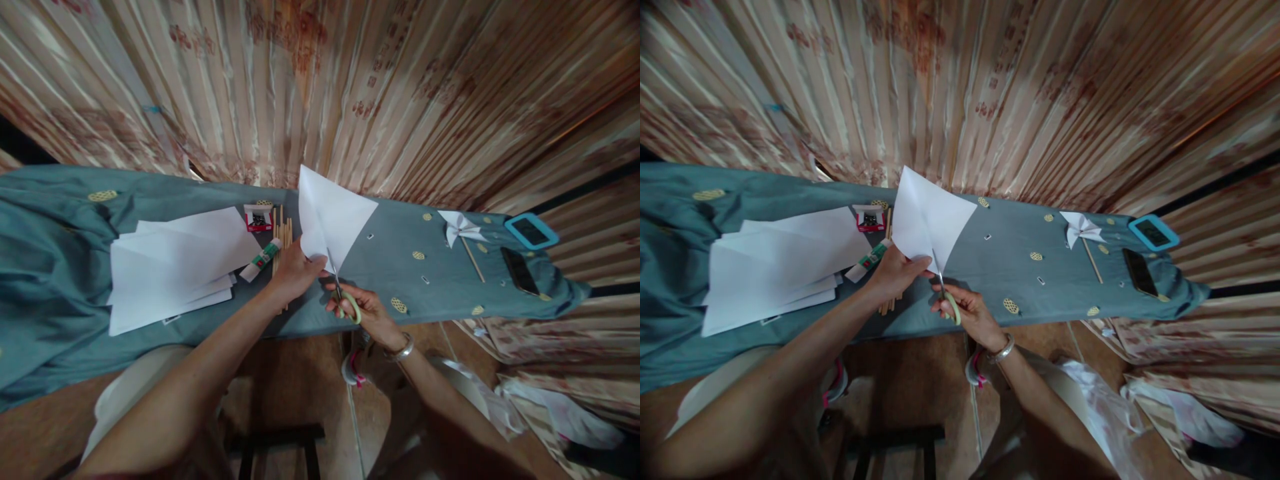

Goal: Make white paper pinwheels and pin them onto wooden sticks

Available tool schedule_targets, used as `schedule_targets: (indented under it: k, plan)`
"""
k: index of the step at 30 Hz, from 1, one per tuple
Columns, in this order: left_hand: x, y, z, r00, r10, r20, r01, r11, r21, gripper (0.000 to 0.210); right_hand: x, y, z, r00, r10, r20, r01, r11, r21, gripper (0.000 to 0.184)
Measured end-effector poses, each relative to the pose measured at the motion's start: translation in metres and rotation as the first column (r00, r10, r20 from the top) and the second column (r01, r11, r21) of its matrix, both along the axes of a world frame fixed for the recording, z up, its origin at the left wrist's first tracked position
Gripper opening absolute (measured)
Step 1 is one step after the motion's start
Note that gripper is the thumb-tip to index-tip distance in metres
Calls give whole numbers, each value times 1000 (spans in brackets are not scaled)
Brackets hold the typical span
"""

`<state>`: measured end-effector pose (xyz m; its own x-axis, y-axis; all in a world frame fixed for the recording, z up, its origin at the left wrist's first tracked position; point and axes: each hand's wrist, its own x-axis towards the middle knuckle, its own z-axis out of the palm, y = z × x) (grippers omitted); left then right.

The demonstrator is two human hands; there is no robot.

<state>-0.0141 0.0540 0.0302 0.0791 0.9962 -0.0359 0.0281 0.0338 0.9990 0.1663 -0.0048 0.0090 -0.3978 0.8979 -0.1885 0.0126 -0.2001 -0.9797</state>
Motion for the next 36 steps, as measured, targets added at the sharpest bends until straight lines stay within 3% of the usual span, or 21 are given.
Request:
schedule_targets:
  k: [16,36]
  plan:
    - [4,-6,5,1000,1,-14,-1,999,-40,16,-1,0,0,1000,13,-7,-12,998,67,47]
    - [5,-5,-2,1000,-3,-17,3,1000,-4,26,-1,1,-2,999,-40,-36,41,999,17,43]
